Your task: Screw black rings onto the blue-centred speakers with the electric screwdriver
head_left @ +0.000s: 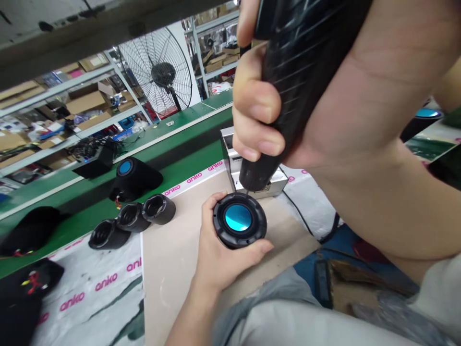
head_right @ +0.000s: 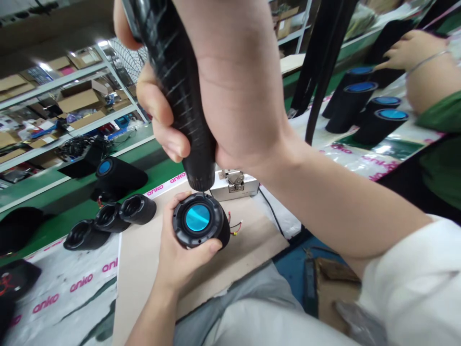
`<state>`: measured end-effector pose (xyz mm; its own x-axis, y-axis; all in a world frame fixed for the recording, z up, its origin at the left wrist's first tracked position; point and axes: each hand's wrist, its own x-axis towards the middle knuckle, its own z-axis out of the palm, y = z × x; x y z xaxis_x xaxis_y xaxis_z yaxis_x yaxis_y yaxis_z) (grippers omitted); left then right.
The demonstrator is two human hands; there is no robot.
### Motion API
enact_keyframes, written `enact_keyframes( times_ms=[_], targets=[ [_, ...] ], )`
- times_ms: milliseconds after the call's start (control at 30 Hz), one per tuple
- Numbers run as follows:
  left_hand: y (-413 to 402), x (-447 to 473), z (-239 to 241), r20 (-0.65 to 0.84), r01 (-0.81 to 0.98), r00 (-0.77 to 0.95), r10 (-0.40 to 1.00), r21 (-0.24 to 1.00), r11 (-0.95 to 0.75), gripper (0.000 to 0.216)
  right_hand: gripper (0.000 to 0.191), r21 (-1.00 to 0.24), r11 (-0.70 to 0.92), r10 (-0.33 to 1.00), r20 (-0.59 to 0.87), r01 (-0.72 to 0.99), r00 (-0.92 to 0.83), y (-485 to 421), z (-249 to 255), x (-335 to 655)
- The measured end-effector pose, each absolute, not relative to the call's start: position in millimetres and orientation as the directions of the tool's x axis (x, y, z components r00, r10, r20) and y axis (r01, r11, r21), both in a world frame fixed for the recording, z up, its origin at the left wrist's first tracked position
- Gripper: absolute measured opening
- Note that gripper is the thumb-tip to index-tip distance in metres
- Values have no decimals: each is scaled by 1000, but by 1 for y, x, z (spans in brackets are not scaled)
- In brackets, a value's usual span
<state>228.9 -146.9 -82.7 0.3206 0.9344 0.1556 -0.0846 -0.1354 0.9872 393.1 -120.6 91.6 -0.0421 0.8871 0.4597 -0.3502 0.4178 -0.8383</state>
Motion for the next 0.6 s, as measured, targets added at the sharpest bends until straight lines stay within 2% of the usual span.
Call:
enact_keyframes(
  times_ms=[100, 267, 433, 533, 600],
  targets=[
    [-146, 229, -82, 186, -71, 308, 933, 983, -172, 91, 81, -841, 461, 869, 493, -283, -50, -117, 89, 397],
    [-145, 227, -82, 217, -46, 281, 935, 976, -213, 89, 74, -769, 573, 776, 620, -283, -116, -112, 86, 402],
    [-145, 227, -84, 196, -40, 278, 940, 980, -193, 90, 78, -866, 466, 881, 474, -183, 0, -114, 91, 401],
    [-145, 227, -83, 194, -31, 272, 943, 981, -193, 91, 76, -843, 510, 853, 522, -171, -27, -120, 94, 398],
    [-145, 227, -83, 192, -26, 271, 943, 981, -192, 91, 73, -830, 528, 846, 532, -182, 27, -123, 95, 395]
  ],
)
